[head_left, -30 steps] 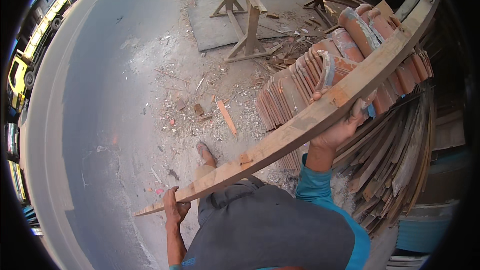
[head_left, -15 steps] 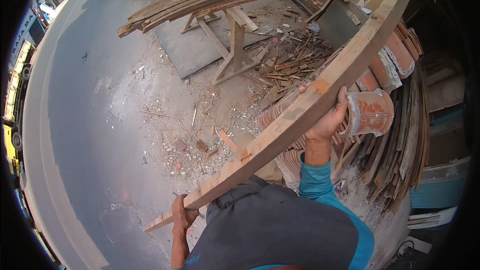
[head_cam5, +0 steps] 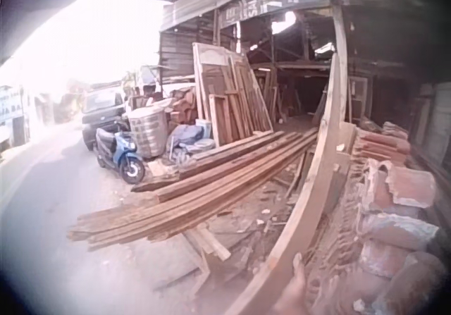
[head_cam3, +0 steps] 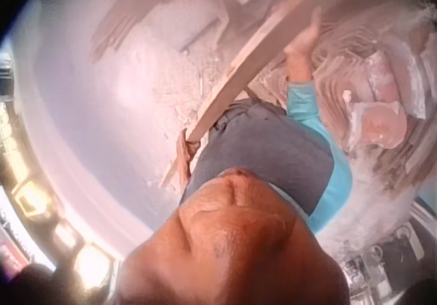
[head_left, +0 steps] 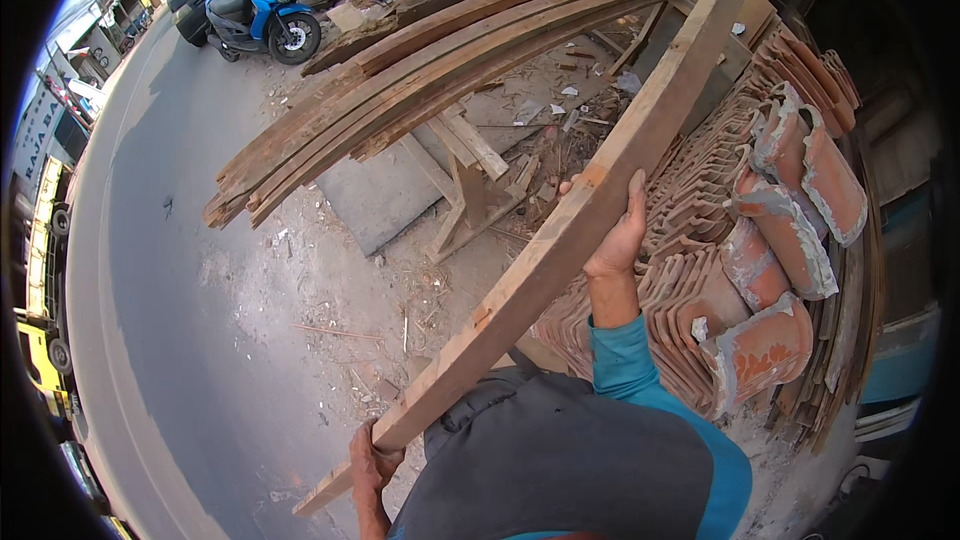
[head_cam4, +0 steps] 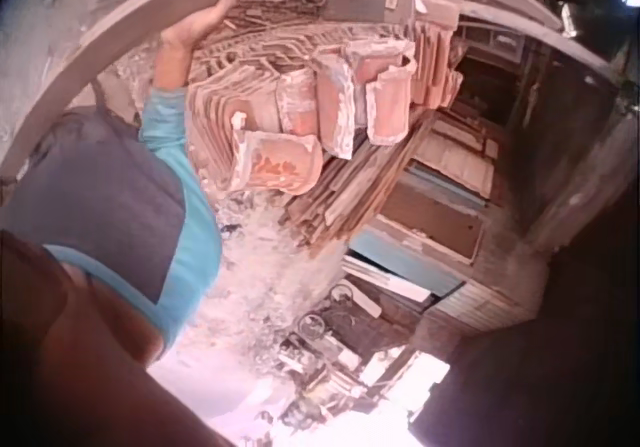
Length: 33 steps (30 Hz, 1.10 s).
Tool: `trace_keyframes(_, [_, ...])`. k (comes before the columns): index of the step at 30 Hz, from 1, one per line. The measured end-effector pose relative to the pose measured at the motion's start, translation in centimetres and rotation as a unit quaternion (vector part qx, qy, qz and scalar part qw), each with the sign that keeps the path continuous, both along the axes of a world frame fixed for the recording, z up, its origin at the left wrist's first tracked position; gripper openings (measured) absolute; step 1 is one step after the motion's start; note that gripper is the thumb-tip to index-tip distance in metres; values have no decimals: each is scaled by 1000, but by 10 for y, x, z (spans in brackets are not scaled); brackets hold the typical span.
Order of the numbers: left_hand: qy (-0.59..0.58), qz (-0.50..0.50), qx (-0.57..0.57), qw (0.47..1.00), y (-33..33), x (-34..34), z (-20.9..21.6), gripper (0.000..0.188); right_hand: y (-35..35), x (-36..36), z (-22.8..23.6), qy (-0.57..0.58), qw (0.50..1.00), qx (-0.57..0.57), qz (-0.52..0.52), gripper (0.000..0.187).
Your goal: The person picks up wooden planks from a pile by hand, carries them across the workspace, and stacks them onto another pile.
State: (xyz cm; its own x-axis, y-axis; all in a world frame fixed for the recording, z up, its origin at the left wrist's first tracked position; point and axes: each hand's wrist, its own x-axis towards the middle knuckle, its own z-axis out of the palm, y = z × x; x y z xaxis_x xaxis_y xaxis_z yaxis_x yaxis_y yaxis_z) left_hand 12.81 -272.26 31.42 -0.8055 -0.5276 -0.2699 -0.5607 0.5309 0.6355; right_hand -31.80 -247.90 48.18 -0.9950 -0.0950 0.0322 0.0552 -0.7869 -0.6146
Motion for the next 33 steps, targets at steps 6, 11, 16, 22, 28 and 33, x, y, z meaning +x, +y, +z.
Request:
trace_keyframes(6, [291, 571, -88, 763, -55, 29, -25, 95, -38, -73, 12, -19, 1000, -6, -21, 57])
trace_keyframes(11, [369, 789, 346, 348, -106, 0, -80, 98, -81, -128, 3, -24, 1000, -14, -4, 57])
trace_keyframes(16, [593, 545, 385, 451, -155, -57, -143, 105, -115, -179, -14, -43, 999, -7, -31, 58])
trace_keyframes(22, [600, 501, 383, 493, -196, -78, -171, 94, -149, -227, -30, -67, 998, 14, 7, 51])
trace_keyframes(28, [549, 663, 384, 335, -200, -166, -101, 88, -154, -302, -22, -55, 998, 11, 6, 49])
trace_keyframes(33, [626, 536, 331, 460, -166, -241, -50, 83, -140, -385, -4, -28, 1000, -4, 11, 48])
